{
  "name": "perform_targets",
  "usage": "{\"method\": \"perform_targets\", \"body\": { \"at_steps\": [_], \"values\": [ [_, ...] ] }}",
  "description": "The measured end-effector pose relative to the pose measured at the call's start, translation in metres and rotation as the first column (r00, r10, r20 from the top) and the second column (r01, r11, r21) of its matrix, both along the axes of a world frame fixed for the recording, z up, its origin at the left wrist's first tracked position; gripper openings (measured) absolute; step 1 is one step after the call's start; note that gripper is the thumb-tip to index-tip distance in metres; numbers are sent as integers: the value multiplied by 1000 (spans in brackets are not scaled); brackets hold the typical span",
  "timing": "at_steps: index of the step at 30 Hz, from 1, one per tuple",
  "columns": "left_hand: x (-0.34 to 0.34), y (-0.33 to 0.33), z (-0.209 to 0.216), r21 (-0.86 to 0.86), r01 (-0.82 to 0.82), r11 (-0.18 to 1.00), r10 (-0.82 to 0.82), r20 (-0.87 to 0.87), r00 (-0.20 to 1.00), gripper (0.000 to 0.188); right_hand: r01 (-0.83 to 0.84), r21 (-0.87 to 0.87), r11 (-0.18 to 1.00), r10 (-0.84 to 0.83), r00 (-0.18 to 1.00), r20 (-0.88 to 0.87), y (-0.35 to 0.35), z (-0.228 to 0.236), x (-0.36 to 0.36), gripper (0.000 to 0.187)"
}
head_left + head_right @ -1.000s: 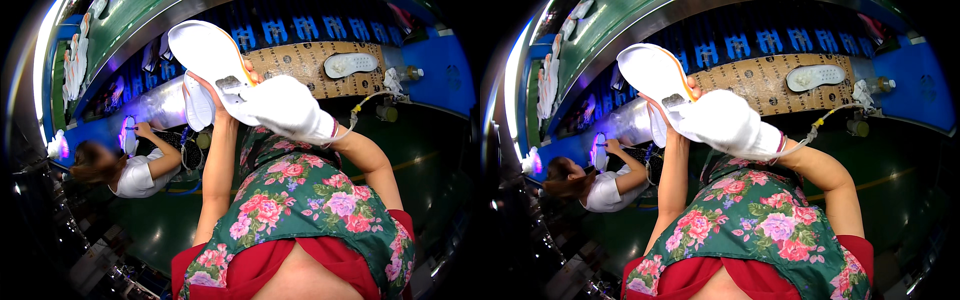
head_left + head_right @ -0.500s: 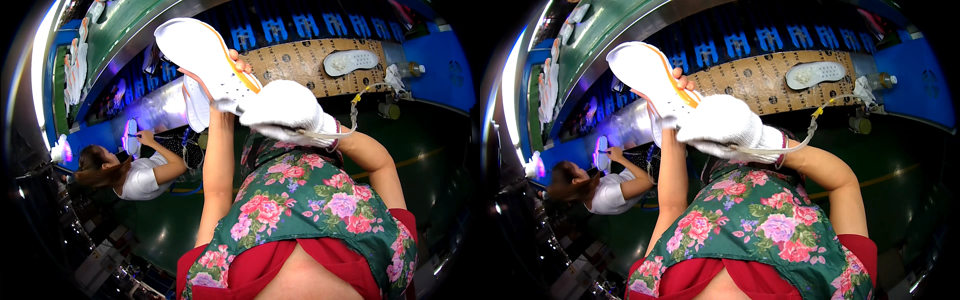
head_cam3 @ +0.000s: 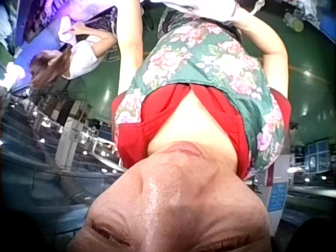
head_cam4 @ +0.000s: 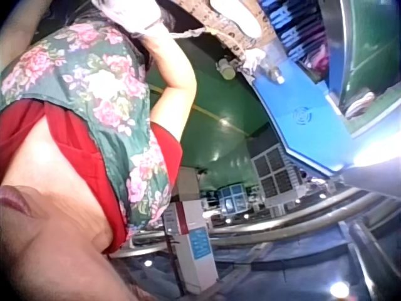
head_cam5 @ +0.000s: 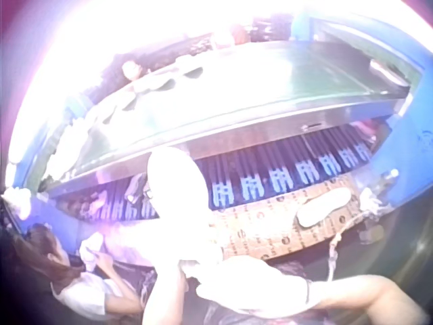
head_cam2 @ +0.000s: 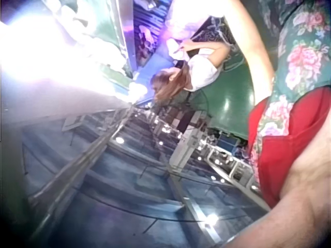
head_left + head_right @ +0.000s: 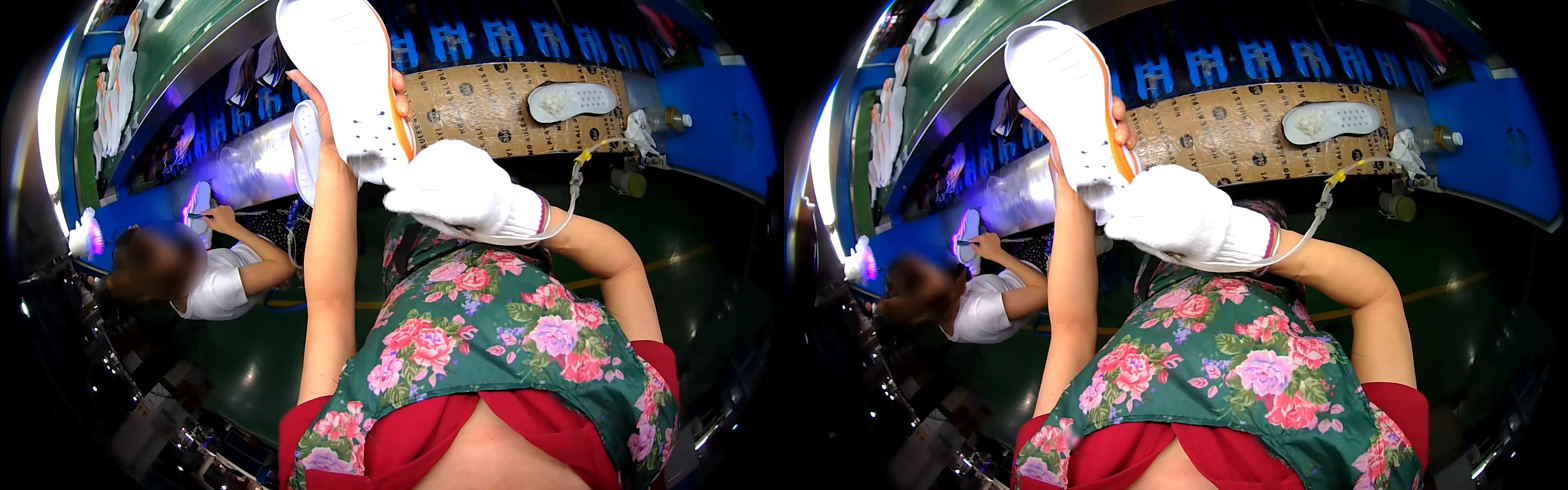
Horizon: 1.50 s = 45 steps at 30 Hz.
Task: The person uses a brush to apply a liquid substance to the underside of white shoe soles, reaching for new soles from a conveyor and placing finished ones back.
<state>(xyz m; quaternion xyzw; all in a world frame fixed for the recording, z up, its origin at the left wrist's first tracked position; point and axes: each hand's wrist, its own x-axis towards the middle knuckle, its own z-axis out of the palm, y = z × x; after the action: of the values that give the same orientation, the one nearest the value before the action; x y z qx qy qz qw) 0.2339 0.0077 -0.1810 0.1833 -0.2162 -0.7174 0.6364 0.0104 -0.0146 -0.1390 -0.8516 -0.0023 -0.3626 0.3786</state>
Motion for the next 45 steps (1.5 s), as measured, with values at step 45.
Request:
{"method": "perform_targets", "body": {
  "at_steps": [45],
  "values": [
    [1,-15,49,566,-5,825,-562,820,105,101,-173,201,964,194,977,-92,2,16,3,26]
  ]
}}
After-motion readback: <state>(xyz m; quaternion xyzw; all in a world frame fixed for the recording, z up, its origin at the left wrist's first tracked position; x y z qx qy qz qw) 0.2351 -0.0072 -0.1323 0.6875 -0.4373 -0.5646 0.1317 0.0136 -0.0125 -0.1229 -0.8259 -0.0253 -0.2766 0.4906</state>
